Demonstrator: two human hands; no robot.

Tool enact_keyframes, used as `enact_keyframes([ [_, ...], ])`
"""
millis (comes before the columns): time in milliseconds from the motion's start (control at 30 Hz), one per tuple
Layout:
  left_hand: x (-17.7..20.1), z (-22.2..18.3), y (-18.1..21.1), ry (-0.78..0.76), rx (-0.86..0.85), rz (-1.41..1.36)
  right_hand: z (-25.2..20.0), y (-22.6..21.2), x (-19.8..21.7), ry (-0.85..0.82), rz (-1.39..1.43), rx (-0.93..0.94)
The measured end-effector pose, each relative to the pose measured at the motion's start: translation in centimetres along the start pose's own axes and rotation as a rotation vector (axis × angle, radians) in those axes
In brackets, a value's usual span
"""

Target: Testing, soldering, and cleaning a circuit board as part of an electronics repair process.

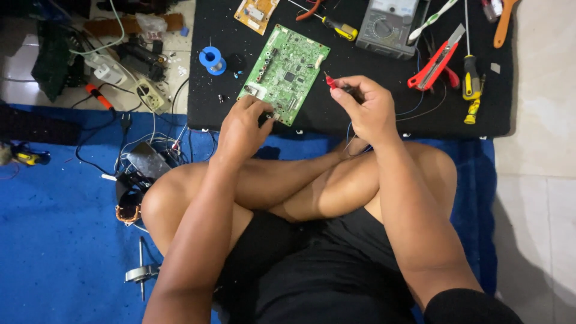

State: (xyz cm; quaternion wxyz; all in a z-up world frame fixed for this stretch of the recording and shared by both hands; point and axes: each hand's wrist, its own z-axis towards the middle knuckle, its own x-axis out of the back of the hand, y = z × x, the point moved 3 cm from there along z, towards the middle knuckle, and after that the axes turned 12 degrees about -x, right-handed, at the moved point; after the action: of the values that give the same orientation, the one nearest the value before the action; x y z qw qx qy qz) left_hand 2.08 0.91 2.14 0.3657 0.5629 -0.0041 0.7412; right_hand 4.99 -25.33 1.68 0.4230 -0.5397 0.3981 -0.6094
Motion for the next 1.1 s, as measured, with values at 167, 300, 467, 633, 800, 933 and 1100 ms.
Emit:
enact_keyframes([
  [167,-0.8,-0.2,-0.5,0.023,0.044,0.01,0.0,0.4,0.1,-0.023,-0.03,0.009],
  [300,-1.3,-0.3,-0.7,0.018,0.056,0.05,0.1,0.7,0.2,-0.028,-0.026,0.001],
  [467,-2.4,-0.4,-0.8,0.08,0.058,0.138,0.2,0.9,0.1,-0.018,-0.026,0.013],
  [633,-2.7,-0.5,-1.1,0.139,-0.002,0.187,0.1,0.6,0.1,0.0,-0.019,-0.018],
  [800,-2.5,-0.3,-0.5,0.252,-0.038,0.225,0.5,1.3,0.4,0.032,-0.06,-0.056],
  [933,-1.6,-0.4,-0.4,0.31,0.004,0.146,0.5,1.0,1.0,0.069,-0.078,-0.095],
  [1100,0.6,-0.5,-0.5,0.321,0.05,-0.112,0.9,1.7,1.4,0.112,-0.106,-0.16],
])
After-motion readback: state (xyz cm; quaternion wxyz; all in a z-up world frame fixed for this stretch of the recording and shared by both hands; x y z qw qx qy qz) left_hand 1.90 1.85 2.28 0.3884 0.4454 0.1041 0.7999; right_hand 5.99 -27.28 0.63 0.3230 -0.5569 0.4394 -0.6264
